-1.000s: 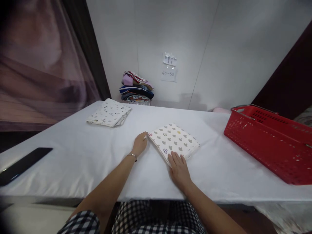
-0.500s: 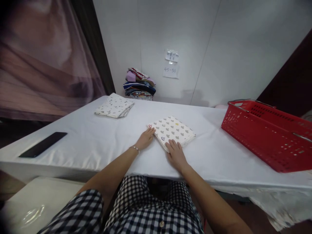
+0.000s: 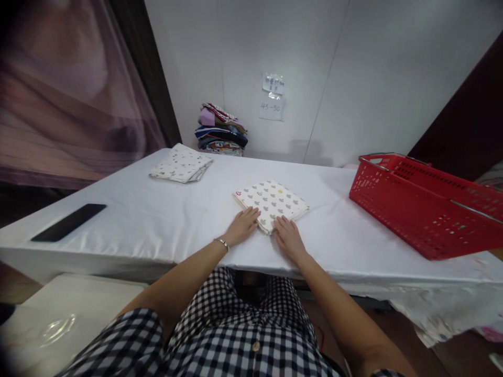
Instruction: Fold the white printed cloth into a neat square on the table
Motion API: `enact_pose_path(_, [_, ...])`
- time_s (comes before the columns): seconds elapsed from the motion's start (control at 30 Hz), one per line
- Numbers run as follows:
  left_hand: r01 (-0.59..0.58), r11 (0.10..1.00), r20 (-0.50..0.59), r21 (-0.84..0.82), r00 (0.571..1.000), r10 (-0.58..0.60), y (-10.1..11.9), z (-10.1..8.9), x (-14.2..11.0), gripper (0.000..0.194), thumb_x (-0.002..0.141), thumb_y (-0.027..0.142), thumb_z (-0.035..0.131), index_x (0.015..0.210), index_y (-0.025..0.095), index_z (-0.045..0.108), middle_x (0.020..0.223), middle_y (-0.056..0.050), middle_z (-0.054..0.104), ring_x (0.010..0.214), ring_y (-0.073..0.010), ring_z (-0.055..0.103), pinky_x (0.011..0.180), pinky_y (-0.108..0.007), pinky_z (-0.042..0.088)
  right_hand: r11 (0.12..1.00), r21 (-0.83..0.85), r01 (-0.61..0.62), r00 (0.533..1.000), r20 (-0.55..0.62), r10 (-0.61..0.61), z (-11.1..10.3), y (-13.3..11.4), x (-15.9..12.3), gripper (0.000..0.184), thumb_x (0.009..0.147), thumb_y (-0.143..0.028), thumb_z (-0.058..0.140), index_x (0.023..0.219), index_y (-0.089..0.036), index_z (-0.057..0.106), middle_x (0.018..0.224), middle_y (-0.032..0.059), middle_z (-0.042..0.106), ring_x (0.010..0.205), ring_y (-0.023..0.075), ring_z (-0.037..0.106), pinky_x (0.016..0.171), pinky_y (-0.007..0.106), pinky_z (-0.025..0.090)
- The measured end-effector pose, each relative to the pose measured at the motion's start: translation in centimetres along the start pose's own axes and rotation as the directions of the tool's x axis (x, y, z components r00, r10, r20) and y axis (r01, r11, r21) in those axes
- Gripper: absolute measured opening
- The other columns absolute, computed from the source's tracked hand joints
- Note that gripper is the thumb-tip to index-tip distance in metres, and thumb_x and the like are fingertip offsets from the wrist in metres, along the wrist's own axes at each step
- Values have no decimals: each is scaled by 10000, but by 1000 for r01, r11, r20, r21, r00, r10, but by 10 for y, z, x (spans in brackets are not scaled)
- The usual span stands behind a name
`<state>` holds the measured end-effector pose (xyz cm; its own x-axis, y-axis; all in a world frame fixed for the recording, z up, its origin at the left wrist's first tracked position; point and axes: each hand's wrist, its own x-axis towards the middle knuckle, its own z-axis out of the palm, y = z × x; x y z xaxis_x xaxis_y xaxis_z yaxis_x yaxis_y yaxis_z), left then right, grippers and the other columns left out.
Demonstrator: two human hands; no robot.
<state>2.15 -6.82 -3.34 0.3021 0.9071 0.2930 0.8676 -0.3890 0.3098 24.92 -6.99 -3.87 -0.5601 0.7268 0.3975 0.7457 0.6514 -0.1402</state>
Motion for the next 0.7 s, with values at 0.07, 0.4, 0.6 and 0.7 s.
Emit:
enact_pose_path(0.07, [-4, 1000, -11, 7, 1000, 4, 3, 0, -1, 447, 901, 323, 367, 1344, 262, 375, 1440, -35, 346, 1361, -198, 217, 1090, -410, 210, 1000, 18, 3, 1000, -9, -3, 1, 1, 1, 426, 903, -248, 354, 1312, -171, 449, 1390, 82, 414, 1329, 216, 282, 1055, 450, 255])
enact_pose_path(0.4, [-82, 996, -42, 18, 996, 82, 18, 7, -1, 350, 890, 341, 429, 1232, 300, 486, 1372, -12, 449, 1321, -188, 303, 1103, -452, 154, 995, 82, 50, 996, -78, -43, 15, 11, 9, 334, 911, -241, 385, 1187, -186, 565, 1297, 84, 518, 1276, 218, 365, 1012, 433, 329])
enact_pose_path(0.6, [-161, 986, -103, 41, 981, 164, 20, 4, -5, 329, 899, 345, 415, 1197, 260, 526, 1324, -26, 501, 1296, -199, 341, 1095, -458, 174, 983, 162, 86, 981, -185, -55, 22, 11, 9, 286, 894, -218, 438, 1125, -182, 604, 1244, 94, 562, 1214, 227, 440, 984, 439, 363])
enact_pose_path(0.7, [-257, 965, -88, 49, 961, 261, 21, 3, -8, 318, 901, 354, 416, 1173, 259, 550, 1285, -25, 536, 1268, -192, 380, 1095, -447, 177, 971, 216, 100, 968, -247, -45, 23, 11, 8, 270, 889, -210, 451, 1099, -193, 619, 1217, 92, 582, 1187, 223, 472, 970, 434, 383])
